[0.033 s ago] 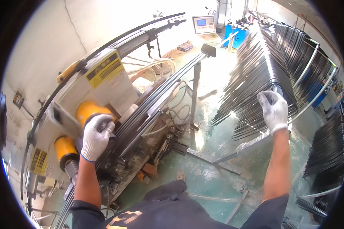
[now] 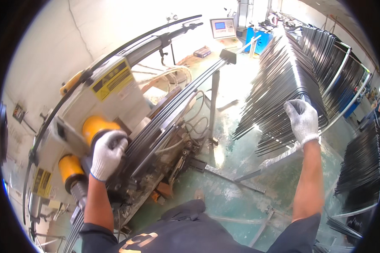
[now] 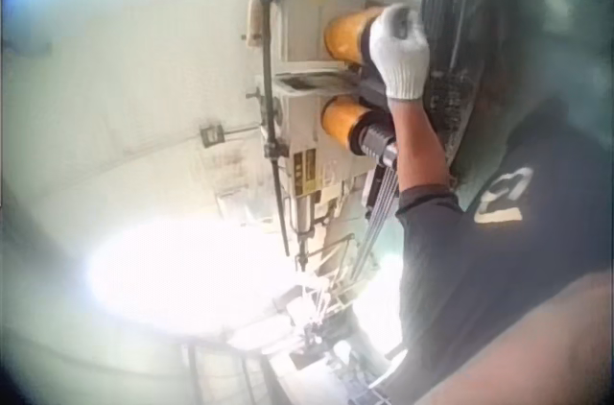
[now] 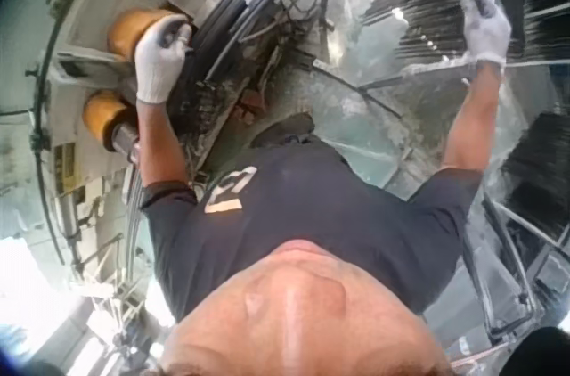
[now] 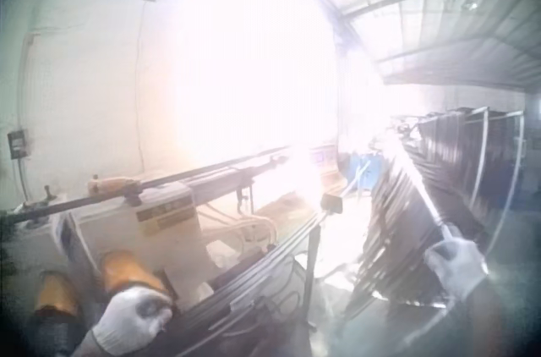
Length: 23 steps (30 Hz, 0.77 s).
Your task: The person repeatedly picks up bundles of straight metal rods, feeds them into a bending machine, and removes the bent rods. They then place the bent rods onto a nearby rack. The process is repeated multiple times throughout the clip.
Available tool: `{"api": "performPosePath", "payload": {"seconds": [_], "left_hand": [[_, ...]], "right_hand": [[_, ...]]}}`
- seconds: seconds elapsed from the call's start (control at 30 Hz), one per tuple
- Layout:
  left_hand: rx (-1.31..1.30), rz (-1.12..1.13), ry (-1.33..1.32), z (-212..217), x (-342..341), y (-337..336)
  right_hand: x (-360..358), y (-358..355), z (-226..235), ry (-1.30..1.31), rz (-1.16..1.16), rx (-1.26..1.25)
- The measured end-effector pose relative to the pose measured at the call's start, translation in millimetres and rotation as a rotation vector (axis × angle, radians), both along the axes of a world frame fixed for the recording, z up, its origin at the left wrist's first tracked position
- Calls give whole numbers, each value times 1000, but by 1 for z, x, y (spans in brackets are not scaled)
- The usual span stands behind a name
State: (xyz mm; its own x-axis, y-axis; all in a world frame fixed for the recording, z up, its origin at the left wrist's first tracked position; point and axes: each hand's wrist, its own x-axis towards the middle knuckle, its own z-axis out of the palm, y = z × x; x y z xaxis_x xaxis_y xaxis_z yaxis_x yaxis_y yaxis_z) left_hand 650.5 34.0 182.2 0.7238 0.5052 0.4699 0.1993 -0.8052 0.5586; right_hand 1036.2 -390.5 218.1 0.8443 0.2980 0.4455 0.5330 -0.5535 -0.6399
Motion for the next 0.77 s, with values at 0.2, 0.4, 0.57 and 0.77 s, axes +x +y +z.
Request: {"api": "performPosePath", "payload": {"seconds": [0.2, 0.4, 0.57, 0.77], "left_hand": [[-54, 107, 24, -6, 18, -3], [95, 195, 209, 1, 38, -7], [76, 315, 215, 9, 67, -16], [111, 422, 270, -21, 45, 6]], "right_hand": [[97, -33, 17, 113, -76, -224], [203, -57, 23, 106, -172, -382], [322, -49, 3, 104, -99, -286], [412, -11, -46, 58, 91, -501]]}}
